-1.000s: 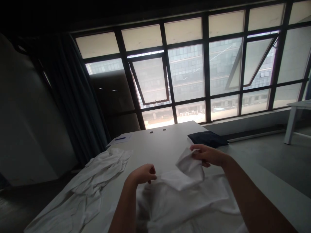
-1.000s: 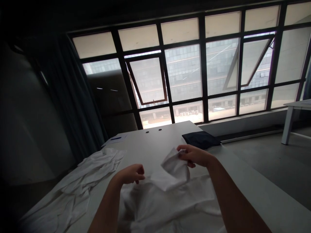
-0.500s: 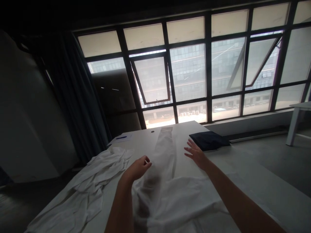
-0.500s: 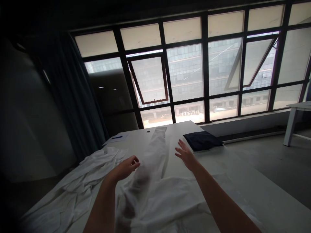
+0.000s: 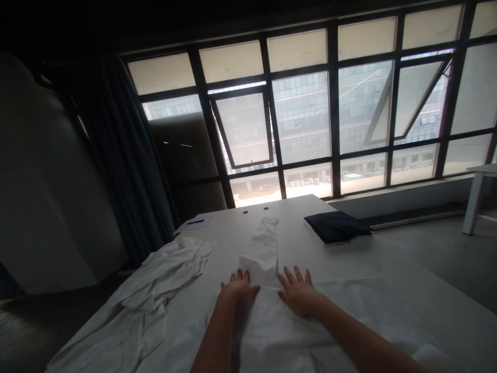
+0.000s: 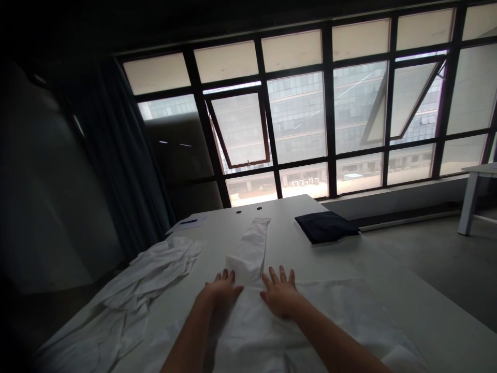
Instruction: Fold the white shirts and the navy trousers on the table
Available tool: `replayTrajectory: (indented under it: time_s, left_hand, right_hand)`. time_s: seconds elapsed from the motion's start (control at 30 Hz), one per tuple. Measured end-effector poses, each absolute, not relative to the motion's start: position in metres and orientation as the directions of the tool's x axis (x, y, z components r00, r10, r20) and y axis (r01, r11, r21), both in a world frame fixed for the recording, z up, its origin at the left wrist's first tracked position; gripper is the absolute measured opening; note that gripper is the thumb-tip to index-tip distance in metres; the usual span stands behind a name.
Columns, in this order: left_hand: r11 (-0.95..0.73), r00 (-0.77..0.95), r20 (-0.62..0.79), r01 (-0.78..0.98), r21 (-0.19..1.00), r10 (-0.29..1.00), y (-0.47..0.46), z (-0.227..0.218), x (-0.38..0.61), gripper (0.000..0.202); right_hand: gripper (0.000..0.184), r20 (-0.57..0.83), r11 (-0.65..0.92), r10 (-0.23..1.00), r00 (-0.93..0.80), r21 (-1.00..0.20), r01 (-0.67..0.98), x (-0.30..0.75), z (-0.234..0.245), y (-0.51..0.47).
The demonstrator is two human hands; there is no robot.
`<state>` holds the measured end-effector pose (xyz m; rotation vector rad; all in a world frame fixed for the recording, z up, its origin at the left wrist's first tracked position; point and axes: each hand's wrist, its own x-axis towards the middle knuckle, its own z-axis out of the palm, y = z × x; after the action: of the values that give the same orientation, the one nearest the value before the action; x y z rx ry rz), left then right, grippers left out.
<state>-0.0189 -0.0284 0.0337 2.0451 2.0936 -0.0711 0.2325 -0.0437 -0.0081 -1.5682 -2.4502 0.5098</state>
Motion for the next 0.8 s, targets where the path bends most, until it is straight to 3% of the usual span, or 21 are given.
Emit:
replayTrajectory:
  time_s: [0.07,0.13,0.3,0.47,0.67,0.8]
  left_hand:
    - [0.079,-0.062,-0.186,0.993,0.084,0.981,-0.029,0.023,-0.015,0.08]
    - [0.117,-0.104,-0.165,0.991,0.067,0.981,-0.029,0.016,-0.014,0.087]
    - [0.168,-0.167,-0.015,0.985,0.048,0.986,-0.025,0.007,-0.019,0.081]
    - [0.172,-0.174,0.103,0.985,0.03,0.979,-0.023,0.008,-0.023,0.076]
    - [0.116,-0.111,0.209,0.993,-0.012,0.972,-0.032,0.015,-0.027,0.058]
    - [0.074,-0.064,0.208,0.996,-0.04,0.976,-0.042,0.017,-0.029,0.047]
  right_hand:
    - [0.063,0.019,0.424,0.895,-0.446,-0.347,0.837,0.233,-0.012,-0.036]
    - [0.062,0.071,0.457,0.885,-0.459,-0.315,0.832,0.236,-0.01,-0.024]
    - [0.053,0.213,0.397,0.912,-0.351,-0.235,0.887,0.226,0.007,-0.002]
    - [0.044,0.213,0.351,0.929,-0.304,-0.243,0.904,0.191,-0.001,-0.027]
    - [0.07,0.095,0.48,0.875,-0.475,-0.291,0.827,0.23,-0.019,-0.042]
    - [0.079,0.06,0.348,0.937,-0.343,-0.228,0.909,0.32,-0.029,-0.02]
